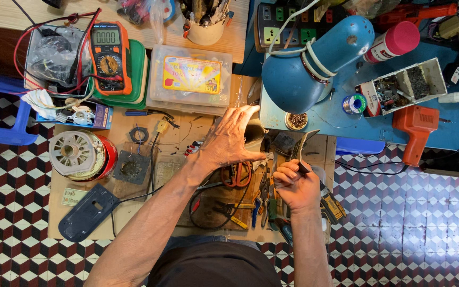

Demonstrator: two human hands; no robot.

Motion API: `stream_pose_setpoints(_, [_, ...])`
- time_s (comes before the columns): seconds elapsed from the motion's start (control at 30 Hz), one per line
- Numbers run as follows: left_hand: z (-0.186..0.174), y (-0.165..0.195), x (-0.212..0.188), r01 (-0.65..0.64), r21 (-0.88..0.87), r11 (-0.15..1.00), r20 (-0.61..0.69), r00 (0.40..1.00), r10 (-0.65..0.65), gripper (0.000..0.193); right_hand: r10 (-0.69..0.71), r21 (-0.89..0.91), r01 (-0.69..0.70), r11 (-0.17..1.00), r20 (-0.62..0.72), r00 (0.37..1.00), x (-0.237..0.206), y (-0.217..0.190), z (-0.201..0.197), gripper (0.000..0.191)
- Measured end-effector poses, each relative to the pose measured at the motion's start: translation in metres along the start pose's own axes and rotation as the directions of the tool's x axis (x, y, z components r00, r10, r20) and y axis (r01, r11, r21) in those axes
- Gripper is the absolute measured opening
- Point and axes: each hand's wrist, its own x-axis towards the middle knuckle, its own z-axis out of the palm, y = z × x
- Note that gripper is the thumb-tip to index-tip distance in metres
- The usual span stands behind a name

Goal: The person repairs a handheld electric appliance at a cluttered workbench. They open the appliance housing, pull out and rearrange the internal wiring, solder a connection with a soldering iron, and test the appliance with a multimeter and clamp meter.

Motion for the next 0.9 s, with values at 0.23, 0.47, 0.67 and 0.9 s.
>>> stream_pose_setpoints(0.23, [-0.001,0.000,-0.002,-0.019,0.017,1.000,-0.013,1.000,0.019,0.116,-0.292,-0.552,0.175,0.815,-0.131,0.947,-0.003,0.018,0.023,0.028])
stream_pose_setpoints(0.47, [0.003,-0.004,-0.005,-0.046,0.041,0.998,-0.056,0.997,0.048,0.117,-0.458,-0.964,0.092,0.251,-0.034,0.889,0.046,0.018,0.049,0.042])
stream_pose_setpoints(0.67, [0.023,-0.005,0.010,0.022,0.060,0.998,-0.059,0.998,-0.019,0.121,-0.378,-0.946,0.109,0.305,-0.015,0.926,0.083,0.010,0.045,0.041])
stream_pose_setpoints(0.9, [0.027,-0.001,0.026,0.116,0.072,0.991,-0.020,0.993,-0.114,0.125,-0.404,-0.903,0.194,0.382,0.025,0.914,0.084,0.009,0.036,0.043])
